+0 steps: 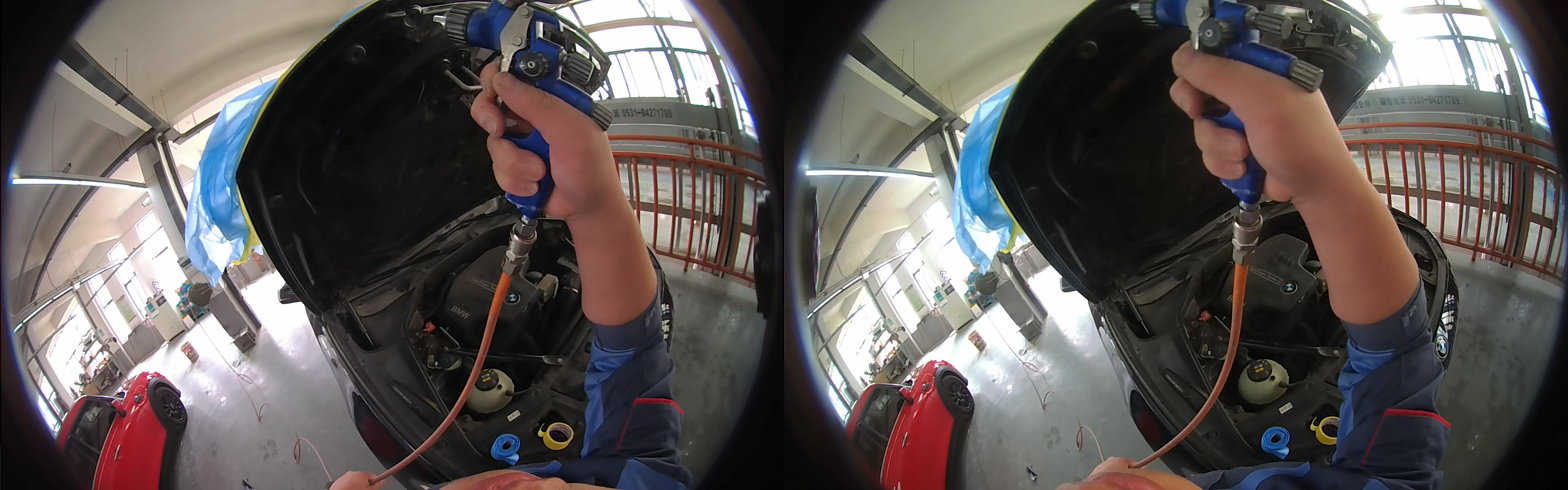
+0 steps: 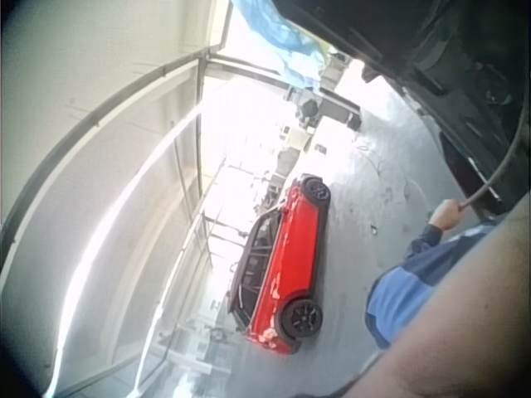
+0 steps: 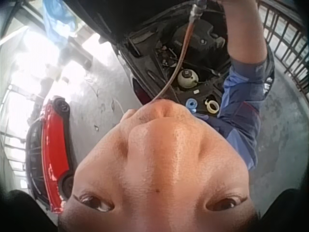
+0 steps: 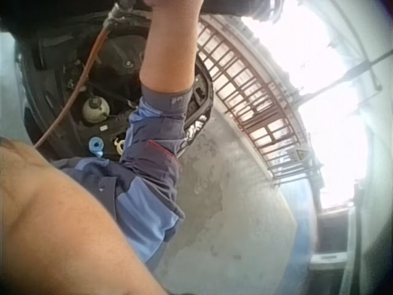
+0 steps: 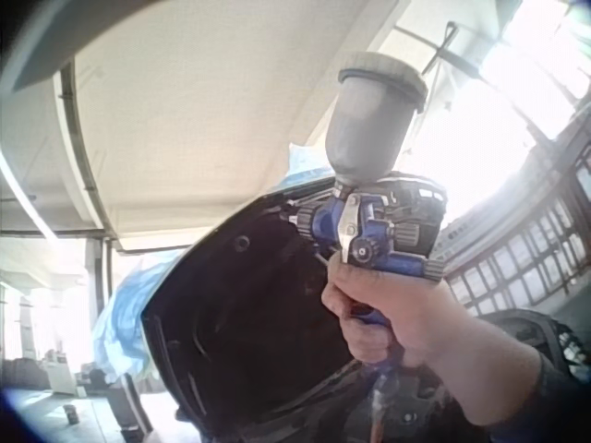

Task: The person walks toward a black car with its hood open, connects an air hose to a spray gun, and applies paint to the underside of the hood. They adjust the blue protective sheet on the hood edge while spraying.

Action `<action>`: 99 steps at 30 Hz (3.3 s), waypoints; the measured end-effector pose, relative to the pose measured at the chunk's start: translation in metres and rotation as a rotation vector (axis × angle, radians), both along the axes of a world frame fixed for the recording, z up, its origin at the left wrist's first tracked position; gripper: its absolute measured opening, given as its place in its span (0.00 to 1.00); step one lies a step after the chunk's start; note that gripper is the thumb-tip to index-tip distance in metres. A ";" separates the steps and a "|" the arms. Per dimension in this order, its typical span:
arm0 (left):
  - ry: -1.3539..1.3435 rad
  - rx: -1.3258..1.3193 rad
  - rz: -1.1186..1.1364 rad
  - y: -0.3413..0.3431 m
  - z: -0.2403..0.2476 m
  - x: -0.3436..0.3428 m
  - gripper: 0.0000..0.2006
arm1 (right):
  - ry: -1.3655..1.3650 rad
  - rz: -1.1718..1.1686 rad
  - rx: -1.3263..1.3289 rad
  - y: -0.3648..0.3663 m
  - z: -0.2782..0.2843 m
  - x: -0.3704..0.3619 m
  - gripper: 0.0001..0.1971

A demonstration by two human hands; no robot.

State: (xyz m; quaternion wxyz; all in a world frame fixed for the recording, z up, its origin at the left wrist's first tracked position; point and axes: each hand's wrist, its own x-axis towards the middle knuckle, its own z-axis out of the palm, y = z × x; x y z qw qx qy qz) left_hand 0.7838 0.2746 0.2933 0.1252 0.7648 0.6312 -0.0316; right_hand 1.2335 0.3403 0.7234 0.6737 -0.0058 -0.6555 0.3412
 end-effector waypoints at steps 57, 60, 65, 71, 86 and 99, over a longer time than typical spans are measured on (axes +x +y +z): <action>-0.152 -0.170 0.023 0.020 0.036 0.008 0.19 | -0.116 -0.147 -0.094 -0.023 -0.001 -0.029 0.09; -0.162 -0.197 0.027 0.024 0.041 0.009 0.18 | -0.047 -0.171 -0.089 -0.025 0.002 -0.024 0.09; -0.170 -0.239 0.030 0.031 0.048 0.012 0.18 | -0.041 -0.210 -0.088 -0.030 0.004 -0.024 0.09; -0.178 -0.277 0.034 0.036 0.056 0.014 0.18 | -0.123 -0.226 -0.061 -0.031 0.005 -0.039 0.09; -0.190 -0.325 0.039 0.037 0.066 0.015 0.17 | -0.115 -0.274 -0.117 -0.038 0.009 -0.054 0.13; -0.188 -0.345 0.052 0.035 0.071 0.018 0.17 | -0.087 -0.256 -0.105 -0.039 0.014 -0.028 0.10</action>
